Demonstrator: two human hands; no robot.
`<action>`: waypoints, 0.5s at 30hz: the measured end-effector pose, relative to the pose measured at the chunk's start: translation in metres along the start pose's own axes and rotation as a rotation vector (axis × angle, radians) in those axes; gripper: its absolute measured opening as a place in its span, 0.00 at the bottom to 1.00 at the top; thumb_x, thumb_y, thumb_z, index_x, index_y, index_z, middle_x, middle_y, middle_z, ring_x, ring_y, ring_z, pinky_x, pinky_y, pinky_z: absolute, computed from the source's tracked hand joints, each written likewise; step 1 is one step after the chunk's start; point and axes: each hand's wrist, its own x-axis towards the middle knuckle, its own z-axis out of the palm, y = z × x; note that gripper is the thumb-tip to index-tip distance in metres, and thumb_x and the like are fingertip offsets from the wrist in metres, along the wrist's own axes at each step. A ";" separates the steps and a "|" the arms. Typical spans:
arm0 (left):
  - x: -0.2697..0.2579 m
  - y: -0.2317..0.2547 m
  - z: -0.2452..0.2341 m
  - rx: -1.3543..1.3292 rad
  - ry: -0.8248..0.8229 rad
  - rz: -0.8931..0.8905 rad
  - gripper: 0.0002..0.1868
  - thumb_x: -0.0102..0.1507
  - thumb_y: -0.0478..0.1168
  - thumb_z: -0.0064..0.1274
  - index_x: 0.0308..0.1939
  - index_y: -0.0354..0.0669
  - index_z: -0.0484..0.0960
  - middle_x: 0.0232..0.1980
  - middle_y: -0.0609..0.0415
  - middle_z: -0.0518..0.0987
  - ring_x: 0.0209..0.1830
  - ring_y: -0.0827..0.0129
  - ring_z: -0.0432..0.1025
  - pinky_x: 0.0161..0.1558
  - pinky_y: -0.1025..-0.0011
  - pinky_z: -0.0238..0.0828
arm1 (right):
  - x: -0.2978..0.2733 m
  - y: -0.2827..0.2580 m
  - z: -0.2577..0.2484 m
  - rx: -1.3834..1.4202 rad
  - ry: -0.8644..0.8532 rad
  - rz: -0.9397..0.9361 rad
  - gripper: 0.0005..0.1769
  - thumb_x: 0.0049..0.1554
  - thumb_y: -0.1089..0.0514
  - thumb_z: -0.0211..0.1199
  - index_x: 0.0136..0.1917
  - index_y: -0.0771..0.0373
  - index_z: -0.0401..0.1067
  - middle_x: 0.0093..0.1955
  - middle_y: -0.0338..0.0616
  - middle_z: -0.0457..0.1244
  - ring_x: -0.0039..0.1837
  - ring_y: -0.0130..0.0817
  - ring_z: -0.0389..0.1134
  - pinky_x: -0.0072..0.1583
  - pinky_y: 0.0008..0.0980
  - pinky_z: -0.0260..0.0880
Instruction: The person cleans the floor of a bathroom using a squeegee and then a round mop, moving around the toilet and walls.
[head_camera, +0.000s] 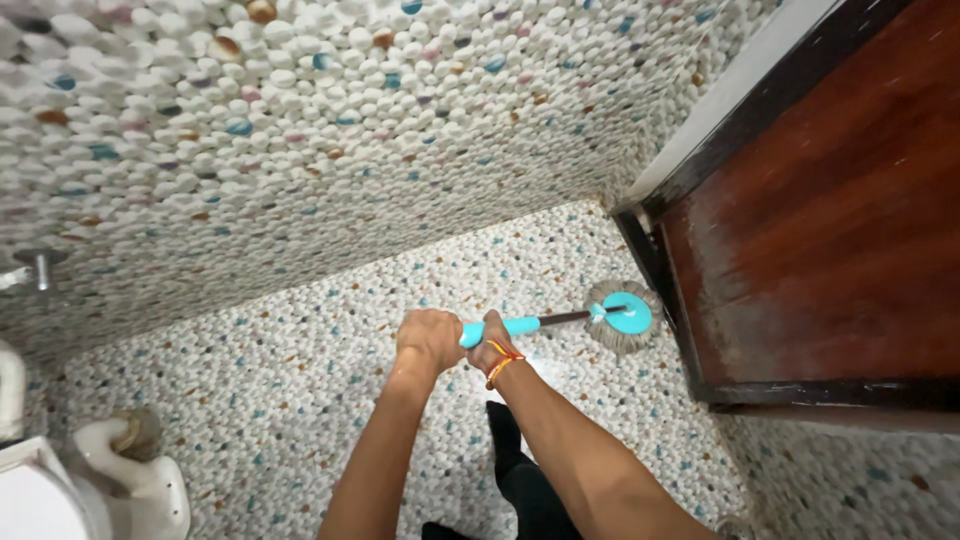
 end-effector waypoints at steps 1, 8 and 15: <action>-0.007 -0.005 0.000 -0.001 -0.014 -0.033 0.14 0.63 0.49 0.50 0.45 0.50 0.88 0.50 0.51 0.85 0.49 0.60 0.81 0.48 0.61 0.79 | -0.001 0.007 0.009 -0.030 0.013 0.013 0.22 0.61 0.35 0.53 0.53 0.53 0.61 0.49 0.42 0.64 0.47 0.37 0.68 0.51 0.42 0.73; -0.086 -0.050 0.012 -0.071 0.004 -0.257 0.14 0.61 0.48 0.52 0.44 0.50 0.88 0.49 0.53 0.85 0.49 0.62 0.81 0.49 0.63 0.79 | -0.012 0.093 0.043 -0.138 -0.246 0.130 0.19 0.63 0.45 0.53 0.53 0.64 0.60 0.47 0.51 0.64 0.45 0.42 0.69 0.47 0.41 0.77; -0.130 -0.040 0.063 -0.197 0.058 -0.448 0.15 0.66 0.44 0.46 0.48 0.47 0.87 0.51 0.49 0.85 0.51 0.57 0.81 0.49 0.61 0.80 | -0.022 0.128 0.039 -0.590 -0.224 0.215 0.20 0.61 0.42 0.56 0.50 0.61 0.60 0.41 0.47 0.61 0.42 0.42 0.67 0.44 0.47 0.74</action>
